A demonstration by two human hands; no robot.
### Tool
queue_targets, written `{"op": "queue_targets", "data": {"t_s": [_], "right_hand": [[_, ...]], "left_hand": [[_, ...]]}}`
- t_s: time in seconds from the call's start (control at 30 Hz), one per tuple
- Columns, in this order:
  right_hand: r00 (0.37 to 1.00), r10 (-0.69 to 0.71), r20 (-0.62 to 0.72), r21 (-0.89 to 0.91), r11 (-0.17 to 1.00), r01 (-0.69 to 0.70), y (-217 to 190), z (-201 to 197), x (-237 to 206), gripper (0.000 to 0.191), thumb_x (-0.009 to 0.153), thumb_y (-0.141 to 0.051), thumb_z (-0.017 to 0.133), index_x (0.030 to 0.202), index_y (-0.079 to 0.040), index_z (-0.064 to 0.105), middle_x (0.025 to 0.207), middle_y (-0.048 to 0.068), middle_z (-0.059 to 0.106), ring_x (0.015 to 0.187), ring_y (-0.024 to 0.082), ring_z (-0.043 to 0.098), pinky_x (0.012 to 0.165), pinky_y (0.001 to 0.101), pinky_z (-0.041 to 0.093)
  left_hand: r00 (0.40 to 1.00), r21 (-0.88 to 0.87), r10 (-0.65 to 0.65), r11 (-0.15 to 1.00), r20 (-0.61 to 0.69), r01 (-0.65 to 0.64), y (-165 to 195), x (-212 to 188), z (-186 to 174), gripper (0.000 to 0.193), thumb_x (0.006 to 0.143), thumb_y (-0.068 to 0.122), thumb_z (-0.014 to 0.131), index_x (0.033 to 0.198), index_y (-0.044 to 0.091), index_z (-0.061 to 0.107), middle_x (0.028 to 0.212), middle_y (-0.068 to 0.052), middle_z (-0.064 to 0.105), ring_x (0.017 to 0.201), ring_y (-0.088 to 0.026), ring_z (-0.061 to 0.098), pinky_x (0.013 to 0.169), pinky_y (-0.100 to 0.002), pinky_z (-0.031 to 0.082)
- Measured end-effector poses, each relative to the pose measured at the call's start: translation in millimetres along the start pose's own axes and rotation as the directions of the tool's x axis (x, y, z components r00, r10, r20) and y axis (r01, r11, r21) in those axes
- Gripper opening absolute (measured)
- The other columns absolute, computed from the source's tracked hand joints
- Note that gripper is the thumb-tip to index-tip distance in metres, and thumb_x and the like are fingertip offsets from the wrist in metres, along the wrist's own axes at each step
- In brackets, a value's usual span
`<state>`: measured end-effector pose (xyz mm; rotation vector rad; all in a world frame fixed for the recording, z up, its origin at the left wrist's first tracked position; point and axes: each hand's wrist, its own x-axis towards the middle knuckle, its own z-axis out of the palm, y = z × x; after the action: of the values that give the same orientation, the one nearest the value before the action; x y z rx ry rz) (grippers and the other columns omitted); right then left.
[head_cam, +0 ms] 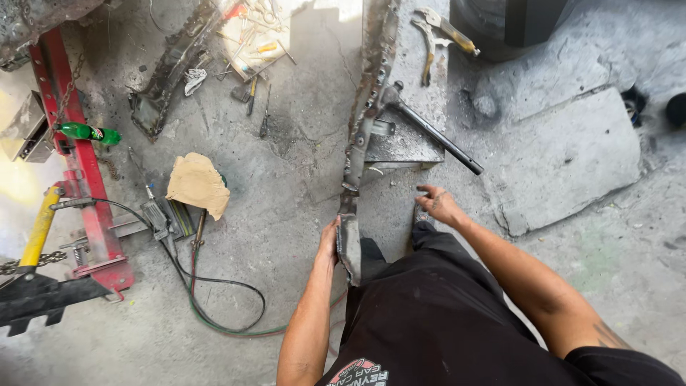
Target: The person picks up a hammer and a metal car part, then repeatedly strikes the part with the hammer while holding it in place. The person continues to hit the part multiple times, adjusting its position between strikes.
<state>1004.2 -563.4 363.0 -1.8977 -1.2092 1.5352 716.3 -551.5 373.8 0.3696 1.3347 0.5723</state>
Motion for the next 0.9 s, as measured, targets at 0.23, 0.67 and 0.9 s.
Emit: {"op": "queue_targets", "data": {"t_s": [0.23,0.67,0.9], "right_hand": [[0.992,0.096,-0.084,0.013,0.995,-0.095,105,-64,5,0.053,0.096,-0.026,0.065,0.141,0.000,0.058,0.107,0.022,0.077,0.081,0.024,0.075,0.075,0.0378,0.058],[0.985,0.134,-0.108,-0.163,0.975,-0.150,174,-74,2,0.052,0.095,-0.028,0.065,0.141,-0.004,0.061,0.119,0.023,0.072,0.116,0.038,0.067,0.101,0.0451,0.050],[0.986,0.120,-0.116,-0.202,0.969,-0.142,172,-78,2,0.053,0.096,-0.029,0.064,0.143,-0.006,0.058,0.120,0.021,0.073,0.117,0.038,0.067,0.103,0.0460,0.050]], "left_hand": [[0.996,0.118,0.025,0.993,-0.085,-0.015,-7,-13,28,0.072,0.093,0.072,0.049,0.120,0.008,0.071,0.106,-0.001,0.071,0.094,-0.011,0.064,0.082,-0.028,0.053],[0.993,-0.020,0.115,0.993,0.026,-0.114,-26,-36,30,0.091,0.085,0.079,0.046,0.148,0.013,0.051,0.144,-0.005,0.058,0.133,-0.020,0.054,0.111,-0.036,0.042],[0.982,0.146,0.082,0.983,0.171,-0.108,-16,-54,32,0.083,0.081,0.047,0.077,0.149,0.006,0.052,0.144,-0.011,0.057,0.135,-0.026,0.050,0.113,-0.039,0.040]]}}
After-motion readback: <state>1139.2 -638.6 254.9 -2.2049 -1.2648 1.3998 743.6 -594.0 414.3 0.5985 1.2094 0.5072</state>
